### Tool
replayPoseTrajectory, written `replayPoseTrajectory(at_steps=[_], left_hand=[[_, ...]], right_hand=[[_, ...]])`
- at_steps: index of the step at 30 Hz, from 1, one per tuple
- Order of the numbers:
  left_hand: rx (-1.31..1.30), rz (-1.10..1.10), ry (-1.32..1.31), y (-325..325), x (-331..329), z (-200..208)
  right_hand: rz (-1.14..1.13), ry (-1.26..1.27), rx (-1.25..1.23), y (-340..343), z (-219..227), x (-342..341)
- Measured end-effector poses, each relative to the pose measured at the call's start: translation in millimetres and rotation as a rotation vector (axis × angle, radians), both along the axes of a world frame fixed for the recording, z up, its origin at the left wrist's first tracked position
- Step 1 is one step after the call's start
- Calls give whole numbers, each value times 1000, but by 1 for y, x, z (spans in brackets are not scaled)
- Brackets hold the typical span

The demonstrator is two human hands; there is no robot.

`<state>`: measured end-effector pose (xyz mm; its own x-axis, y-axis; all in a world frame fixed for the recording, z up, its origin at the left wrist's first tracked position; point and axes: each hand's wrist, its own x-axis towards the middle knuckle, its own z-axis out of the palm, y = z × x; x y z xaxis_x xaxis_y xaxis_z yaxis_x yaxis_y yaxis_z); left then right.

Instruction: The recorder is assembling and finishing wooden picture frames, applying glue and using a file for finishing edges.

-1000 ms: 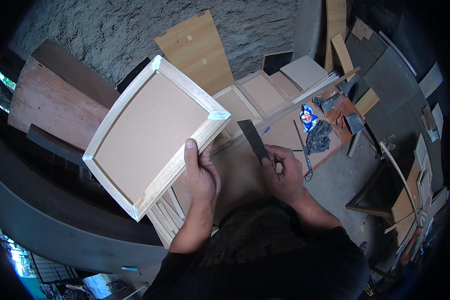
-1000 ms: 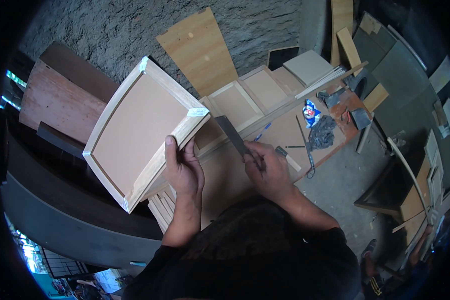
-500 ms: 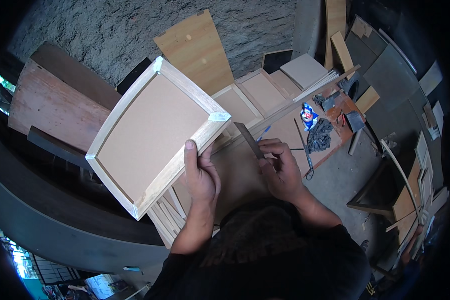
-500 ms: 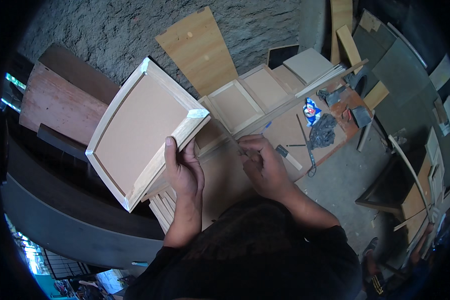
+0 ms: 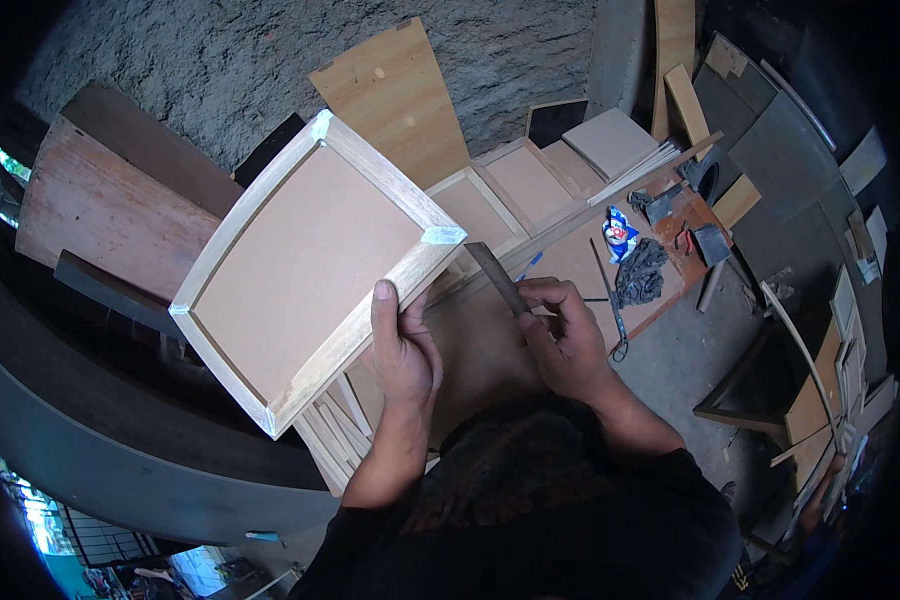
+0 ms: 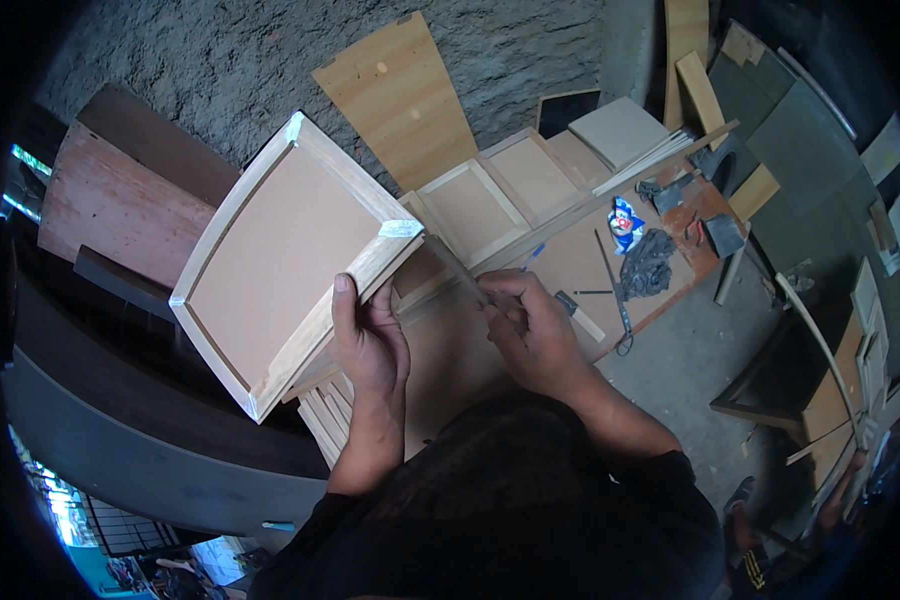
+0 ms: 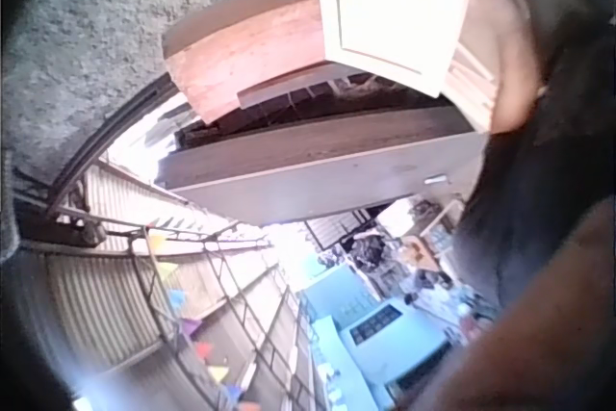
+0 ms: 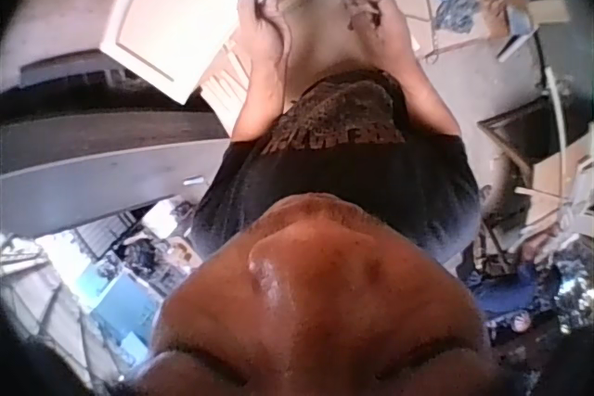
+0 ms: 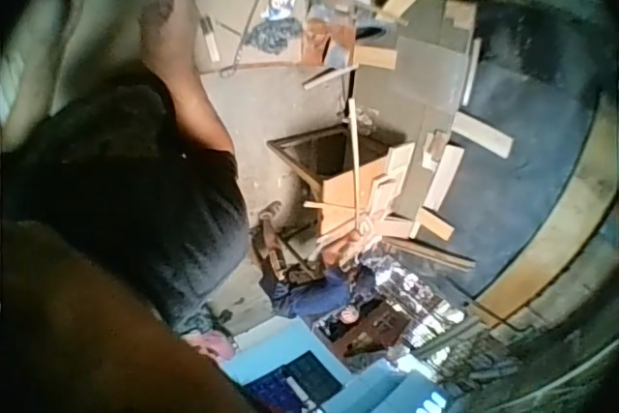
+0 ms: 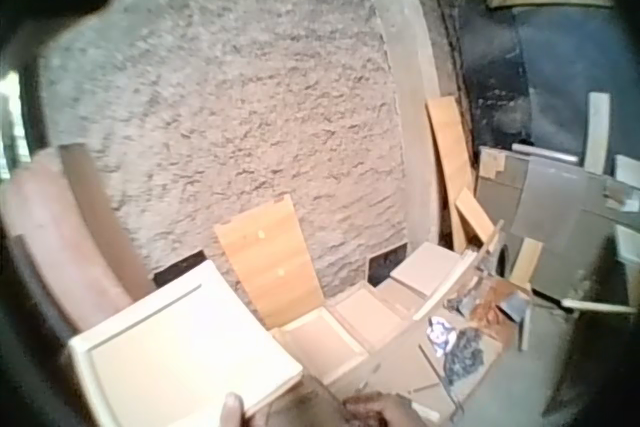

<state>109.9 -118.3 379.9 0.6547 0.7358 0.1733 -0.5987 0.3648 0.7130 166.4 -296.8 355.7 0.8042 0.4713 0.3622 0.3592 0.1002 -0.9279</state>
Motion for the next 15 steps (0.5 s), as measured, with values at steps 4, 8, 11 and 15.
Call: replayPoseTrajectory(at_steps=[4, 8, 11, 15], left_hand=[[-11, -1, 7, 1, 1, -2], [-20, -3, -2, 1, 1, 0], [-15, -8, 3, 2, 1, 0], [-8, 8, 14, 3, 1, 0]], right_hand=[[-18, 19, 9, 1, -1, 1], [-22, 19, 19, 0, -8, 3], [-26, 72, 80, 0, -15, 5], [-69, -49, 153, -1, -18, 11]])
